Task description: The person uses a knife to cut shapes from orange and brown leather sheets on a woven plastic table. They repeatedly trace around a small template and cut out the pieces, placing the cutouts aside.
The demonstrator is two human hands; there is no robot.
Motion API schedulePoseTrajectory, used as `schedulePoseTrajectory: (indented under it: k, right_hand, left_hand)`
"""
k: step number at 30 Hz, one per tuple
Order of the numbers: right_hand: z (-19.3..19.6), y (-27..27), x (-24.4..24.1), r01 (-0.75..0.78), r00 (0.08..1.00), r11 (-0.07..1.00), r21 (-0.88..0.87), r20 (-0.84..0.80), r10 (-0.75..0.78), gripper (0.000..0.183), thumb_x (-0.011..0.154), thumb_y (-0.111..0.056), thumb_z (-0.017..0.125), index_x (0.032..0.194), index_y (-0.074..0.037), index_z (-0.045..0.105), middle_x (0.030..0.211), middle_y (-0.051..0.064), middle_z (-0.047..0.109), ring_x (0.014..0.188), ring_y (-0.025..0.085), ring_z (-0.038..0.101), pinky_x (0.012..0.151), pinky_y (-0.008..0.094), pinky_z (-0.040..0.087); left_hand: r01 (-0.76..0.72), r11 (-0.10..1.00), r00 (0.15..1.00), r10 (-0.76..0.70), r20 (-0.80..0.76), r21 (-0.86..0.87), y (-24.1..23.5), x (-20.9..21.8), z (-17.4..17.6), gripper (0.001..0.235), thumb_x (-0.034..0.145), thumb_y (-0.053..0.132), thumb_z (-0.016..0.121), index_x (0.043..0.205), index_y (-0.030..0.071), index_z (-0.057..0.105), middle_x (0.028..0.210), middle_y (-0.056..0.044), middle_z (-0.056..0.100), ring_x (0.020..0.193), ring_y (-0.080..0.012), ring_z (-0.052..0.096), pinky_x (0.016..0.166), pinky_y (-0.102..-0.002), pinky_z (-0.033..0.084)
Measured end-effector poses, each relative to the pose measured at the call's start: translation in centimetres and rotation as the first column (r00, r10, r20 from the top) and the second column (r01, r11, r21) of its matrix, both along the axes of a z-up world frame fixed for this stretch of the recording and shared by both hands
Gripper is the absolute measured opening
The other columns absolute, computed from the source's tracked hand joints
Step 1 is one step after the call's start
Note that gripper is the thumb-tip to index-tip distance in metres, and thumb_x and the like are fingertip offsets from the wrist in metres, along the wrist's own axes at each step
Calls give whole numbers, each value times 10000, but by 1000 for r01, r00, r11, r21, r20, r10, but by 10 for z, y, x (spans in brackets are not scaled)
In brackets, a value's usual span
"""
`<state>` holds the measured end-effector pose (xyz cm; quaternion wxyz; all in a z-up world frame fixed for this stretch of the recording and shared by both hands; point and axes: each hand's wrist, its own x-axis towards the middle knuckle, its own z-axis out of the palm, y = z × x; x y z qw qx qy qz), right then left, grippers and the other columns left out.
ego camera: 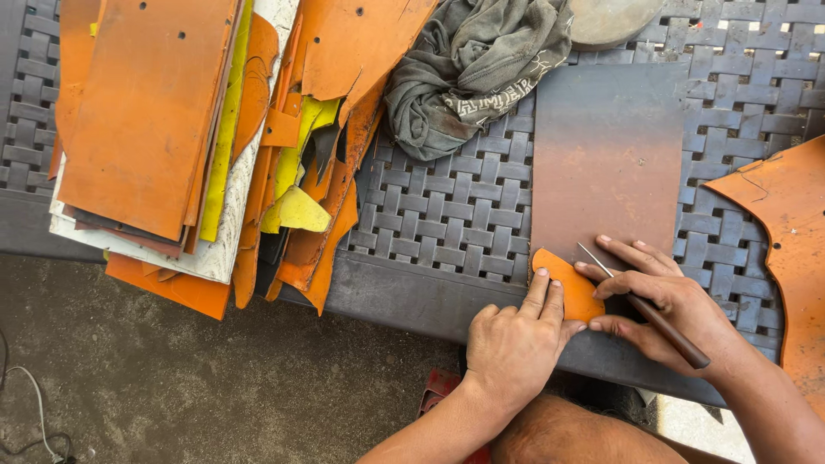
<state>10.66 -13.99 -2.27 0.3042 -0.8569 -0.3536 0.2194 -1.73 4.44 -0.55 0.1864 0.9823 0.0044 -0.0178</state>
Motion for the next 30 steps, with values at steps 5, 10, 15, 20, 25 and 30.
schedulePoseTrajectory:
  k: [5, 10, 15, 20, 25, 30]
  right_hand:
    - [4, -1, 3, -43, 999, 999, 10, -20, 43, 466, 582, -395, 902, 924, -156, 695, 1333, -55, 675, 1487, 220, 360, 1213, 472, 263]
    - [5, -3, 4, -72, 997, 997, 17, -31, 72, 407, 619, -328, 864, 937, -151, 682, 1359, -53, 660, 1507, 220, 323, 1225, 486, 224]
    - [7, -2, 4, -73, 997, 997, 38, -36, 74, 391, 646, -329, 850, 947, -151, 673, 1374, -54, 651, 1510, 218, 313, 1226, 496, 218]
    - [8, -2, 5, -78, 996, 997, 14, -45, 78, 417, 651, -327, 847, 1001, -169, 686, 1376, -61, 649, 1509, 217, 308, 1227, 511, 201]
    - [7, -2, 3, -46, 997, 999, -9, -63, 46, 440, 652, -377, 893, 996, -180, 703, 1370, -56, 650, 1498, 211, 321, 1229, 514, 194]
    - [9, -2, 3, -62, 997, 996, 57, -38, 65, 407, 643, -339, 858, 954, -143, 682, 1373, -32, 656, 1498, 234, 340, 1226, 514, 222]
  left_hand:
    - [11, 1000, 999, -12, -38, -26, 4, 1, 3, 586, 930, 505, 655, 1270, 31, 710, 1353, -163, 685, 552, -187, 679, 571, -337, 502]
    - [33, 995, 995, -42, -91, -97, 11, 2, 4, 652, 875, 541, 679, 1283, 32, 691, 1369, -160, 666, 592, -187, 713, 584, -337, 513]
    - [31, 995, 999, -35, -39, -94, 14, 0, 4, 631, 854, 507, 708, 1281, 43, 687, 1378, -128, 675, 639, -191, 730, 616, -360, 531]
    - [33, 993, 999, -37, -33, -111, 13, 1, 3, 636, 850, 516, 706, 1269, 38, 690, 1354, -144, 685, 633, -193, 732, 602, -357, 535]
    - [39, 992, 998, -44, -46, -118, 14, 3, 4, 649, 860, 541, 688, 1246, 19, 705, 1306, -166, 704, 580, -169, 720, 544, -319, 521]
    - [24, 995, 999, -28, -41, -95, 11, 6, 10, 574, 931, 504, 688, 1245, 24, 708, 1279, -173, 715, 564, -172, 712, 541, -313, 520]
